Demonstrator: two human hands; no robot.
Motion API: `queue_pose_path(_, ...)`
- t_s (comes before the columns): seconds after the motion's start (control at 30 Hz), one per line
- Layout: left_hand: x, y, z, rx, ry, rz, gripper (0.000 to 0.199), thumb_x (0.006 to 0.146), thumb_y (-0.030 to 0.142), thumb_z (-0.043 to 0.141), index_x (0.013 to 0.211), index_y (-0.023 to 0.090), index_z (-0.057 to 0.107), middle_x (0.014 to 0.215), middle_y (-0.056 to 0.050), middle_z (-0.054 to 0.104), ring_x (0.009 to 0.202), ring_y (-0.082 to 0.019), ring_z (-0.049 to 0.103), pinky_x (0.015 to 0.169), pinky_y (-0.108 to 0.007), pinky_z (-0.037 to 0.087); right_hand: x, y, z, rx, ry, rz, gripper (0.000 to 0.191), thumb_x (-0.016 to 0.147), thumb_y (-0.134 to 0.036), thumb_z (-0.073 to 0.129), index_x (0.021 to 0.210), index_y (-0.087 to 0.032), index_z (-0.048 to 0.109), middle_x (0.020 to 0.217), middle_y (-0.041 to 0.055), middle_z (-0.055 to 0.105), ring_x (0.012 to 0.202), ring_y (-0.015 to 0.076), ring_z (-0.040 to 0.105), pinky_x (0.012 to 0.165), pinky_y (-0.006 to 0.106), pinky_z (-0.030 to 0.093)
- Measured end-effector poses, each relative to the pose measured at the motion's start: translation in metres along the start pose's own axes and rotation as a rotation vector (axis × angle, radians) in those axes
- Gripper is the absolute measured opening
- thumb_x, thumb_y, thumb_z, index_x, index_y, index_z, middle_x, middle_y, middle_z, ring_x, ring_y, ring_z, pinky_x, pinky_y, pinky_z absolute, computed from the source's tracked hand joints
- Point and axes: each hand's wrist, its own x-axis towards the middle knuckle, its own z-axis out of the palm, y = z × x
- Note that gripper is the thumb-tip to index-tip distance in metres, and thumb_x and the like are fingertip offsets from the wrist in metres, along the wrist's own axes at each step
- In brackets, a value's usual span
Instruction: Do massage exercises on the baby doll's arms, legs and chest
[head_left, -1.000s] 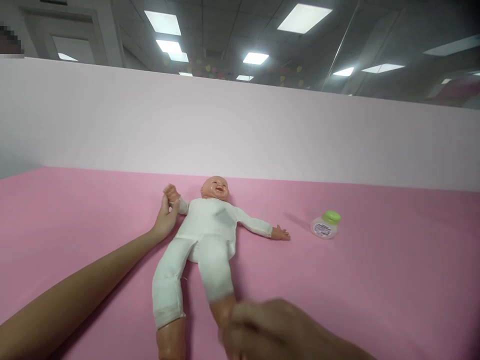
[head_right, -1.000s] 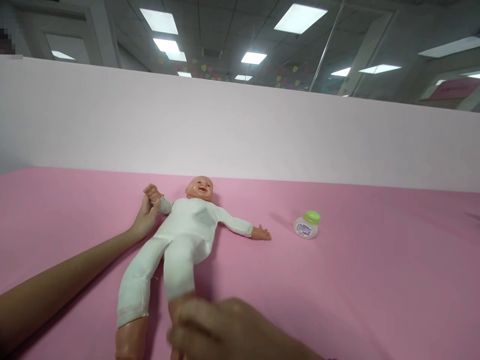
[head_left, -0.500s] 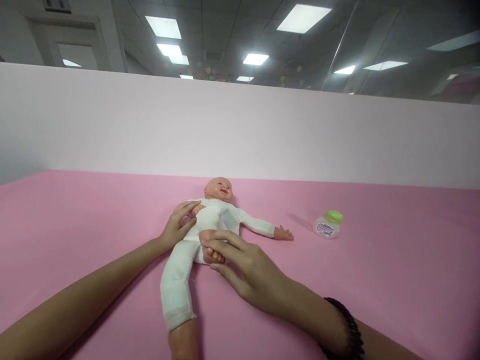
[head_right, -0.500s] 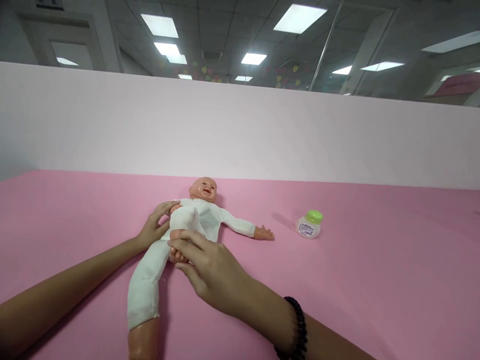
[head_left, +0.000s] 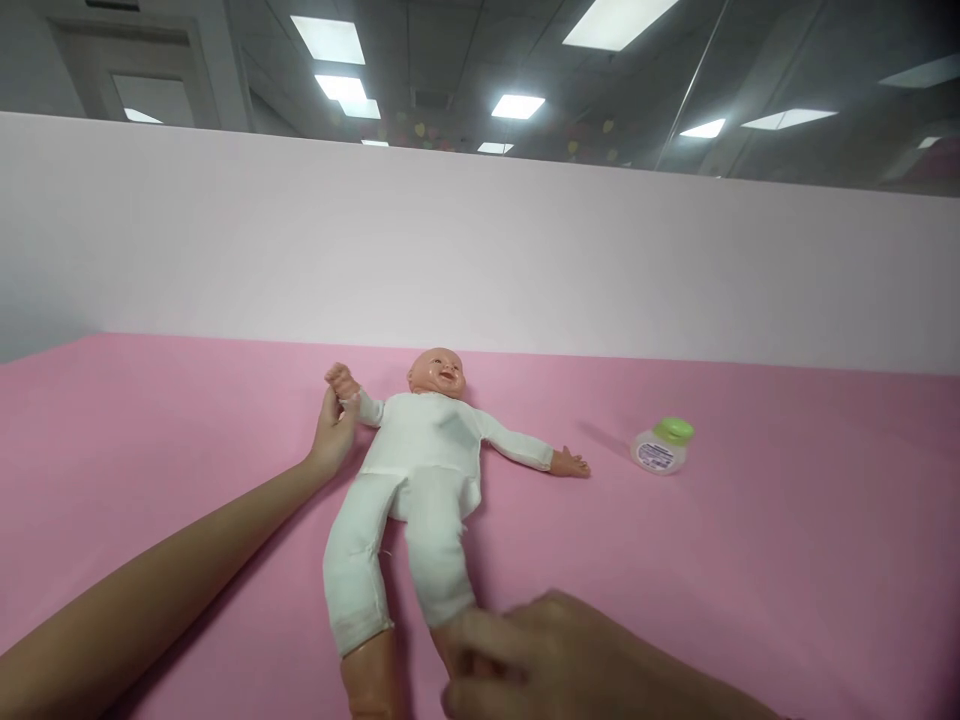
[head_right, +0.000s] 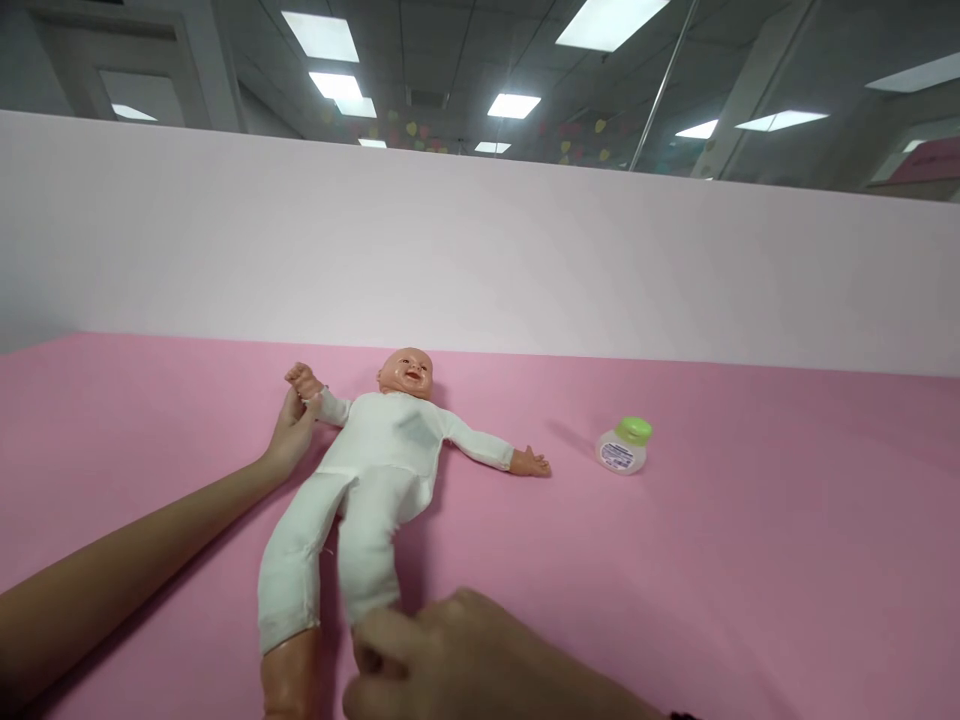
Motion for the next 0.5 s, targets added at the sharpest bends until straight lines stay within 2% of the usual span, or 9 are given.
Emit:
queue_pose_path(0.13,-0.018,0.025,0.003,0.189,-0.352,0.254,0.047,0.092,0.043,0.063,0.134,0.024,0.057,0.138,-0.010,0.059,0.130,-0.028,0.053,0.114,-0.047,0.041,0.030,0.005,-0.026,0.021,0.136,0.074,0.026,0.100,-0.010,0.043,0.113,-0.020,0.063,0.119,0.0056,0.064,0.094,0.0126,0.065,0.079,0.021,0.055)
queue_pose_path(0.23,-0.024,0.034,0.001,0.240,-0.449,0.355,0.041,0.092,0.037,0.062,0.130,0.025,0.061,0.141,-0.009,0.058,0.136,-0.028,0.047,0.119,-0.048,0.035,0.046,0.018,-0.031,0.055,0.242,0.126,0.032,0.097,-0.003,0.040,0.115,-0.019,0.062,0.128,0.0078,0.061,0.107,0.0145,0.063,0.088,0.025,0.055)
queue_pose_path(0.37,-0.021,0.028,0.001,0.188,-0.380,0.231,0.045,0.095,0.039,0.059,0.137,0.025,0.053,0.144,-0.009,0.055,0.135,-0.026,0.049,0.118,-0.047,0.036,0.044,0.021,-0.035,0.082,0.267,0.142,0.031,0.098,-0.004,0.040,0.113,-0.019,0.061,0.127,0.0081,0.060,0.105,0.0141,0.063,0.086,0.025,0.055)
queue_pose_path(0.43,-0.014,0.017,0.000,0.083,-0.254,0.125,0.048,0.094,0.045,0.061,0.136,0.025,0.048,0.143,-0.010,0.054,0.134,-0.026,0.050,0.116,-0.046,0.039,0.032,0.014,-0.039,0.088,0.190,0.123,0.024,0.098,-0.007,0.044,0.108,-0.019,0.062,0.120,0.0068,0.062,0.097,0.0129,0.064,0.081,0.022,0.054)
queue_pose_path(0.5,-0.005,0.002,-0.003,-0.050,-0.061,-0.017,0.048,0.090,0.051,0.065,0.125,0.024,0.047,0.135,-0.010,0.058,0.127,-0.025,0.055,0.110,-0.044,0.044,0.014,0.006,-0.037,0.049,0.057,0.098,0.018,0.097,-0.010,0.049,0.102,-0.020,0.063,0.111,0.0034,0.064,0.083,0.0097,0.063,0.071,0.019,0.051)
